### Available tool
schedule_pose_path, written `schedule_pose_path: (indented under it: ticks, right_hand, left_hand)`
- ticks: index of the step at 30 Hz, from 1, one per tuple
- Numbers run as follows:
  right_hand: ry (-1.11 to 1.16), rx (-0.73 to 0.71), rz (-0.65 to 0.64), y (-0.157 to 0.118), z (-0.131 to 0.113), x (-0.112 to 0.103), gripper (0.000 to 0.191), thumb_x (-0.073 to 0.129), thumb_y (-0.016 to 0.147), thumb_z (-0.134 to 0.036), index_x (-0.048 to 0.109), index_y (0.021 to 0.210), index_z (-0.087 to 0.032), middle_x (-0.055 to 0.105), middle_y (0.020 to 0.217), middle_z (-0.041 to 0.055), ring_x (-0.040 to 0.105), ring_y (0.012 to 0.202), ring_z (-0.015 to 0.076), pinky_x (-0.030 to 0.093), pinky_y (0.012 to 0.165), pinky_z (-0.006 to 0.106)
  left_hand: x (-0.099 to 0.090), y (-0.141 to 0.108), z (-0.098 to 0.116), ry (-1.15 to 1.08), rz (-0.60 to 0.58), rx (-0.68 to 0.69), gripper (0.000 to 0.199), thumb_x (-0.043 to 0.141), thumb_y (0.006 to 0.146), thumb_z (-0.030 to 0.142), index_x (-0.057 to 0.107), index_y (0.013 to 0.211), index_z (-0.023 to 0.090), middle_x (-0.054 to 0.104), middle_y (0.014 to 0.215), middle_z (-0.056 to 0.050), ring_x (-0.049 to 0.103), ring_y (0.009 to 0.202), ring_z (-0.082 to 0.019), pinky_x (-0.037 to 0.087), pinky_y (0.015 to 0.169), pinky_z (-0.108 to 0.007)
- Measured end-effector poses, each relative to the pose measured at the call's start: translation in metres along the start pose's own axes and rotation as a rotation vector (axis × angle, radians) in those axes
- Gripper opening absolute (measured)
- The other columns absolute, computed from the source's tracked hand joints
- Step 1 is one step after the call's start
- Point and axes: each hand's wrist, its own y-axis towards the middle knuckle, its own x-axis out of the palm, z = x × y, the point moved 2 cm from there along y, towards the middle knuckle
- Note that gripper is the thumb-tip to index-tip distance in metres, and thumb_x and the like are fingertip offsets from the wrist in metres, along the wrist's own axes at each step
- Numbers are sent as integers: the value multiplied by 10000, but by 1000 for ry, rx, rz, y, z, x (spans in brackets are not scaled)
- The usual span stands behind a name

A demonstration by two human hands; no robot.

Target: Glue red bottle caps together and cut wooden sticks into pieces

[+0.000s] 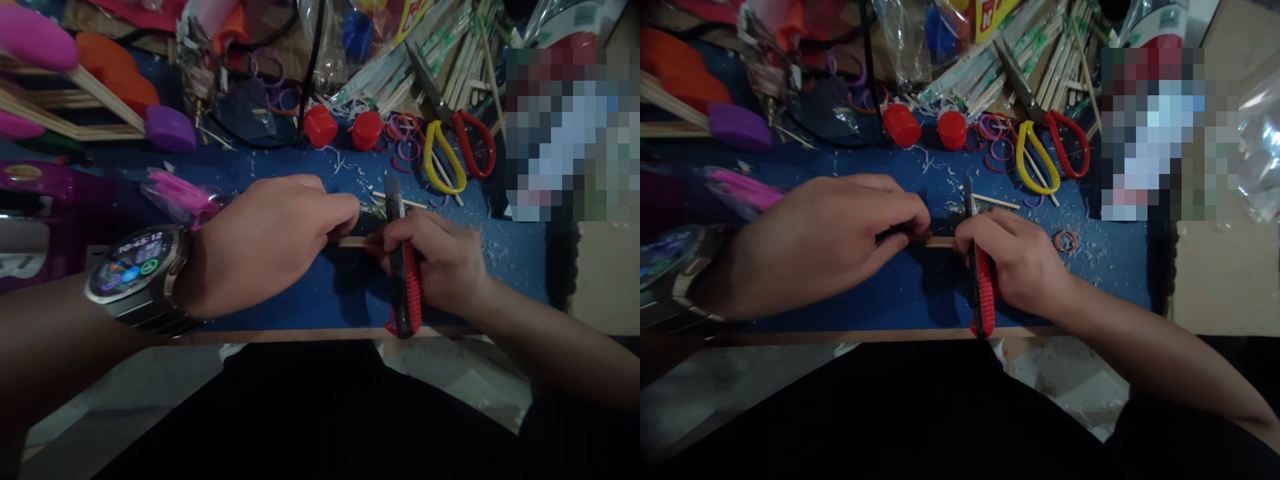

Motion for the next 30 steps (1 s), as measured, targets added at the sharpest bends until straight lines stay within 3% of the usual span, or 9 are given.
schedule_pose_path:
  ticks: [13, 30]
  right_hand:
    - [-15, -22, -9, 1, -2, -1, 324, 719, 927, 16, 649, 1036, -281, 774, 917, -32, 777, 837, 189, 591, 720, 321]
    - [-18, -29, 2, 1, -1, 0, 342, 680, 913, 37, 648, 1043, -277, 766, 926, -39, 769, 850, 175, 582, 736, 300]
  left_hand:
    - [3, 0, -4, 31, 56, 54, 253, 515, 1038, 193, 755, 978, 246, 755, 943, -26, 722, 843, -178, 472, 699, -299]
    - [-4, 1, -3, -72, -1, 33, 308, 478, 968, 135, 759, 1001, 256, 763, 893, 16, 717, 812, -151, 532, 812, -272]
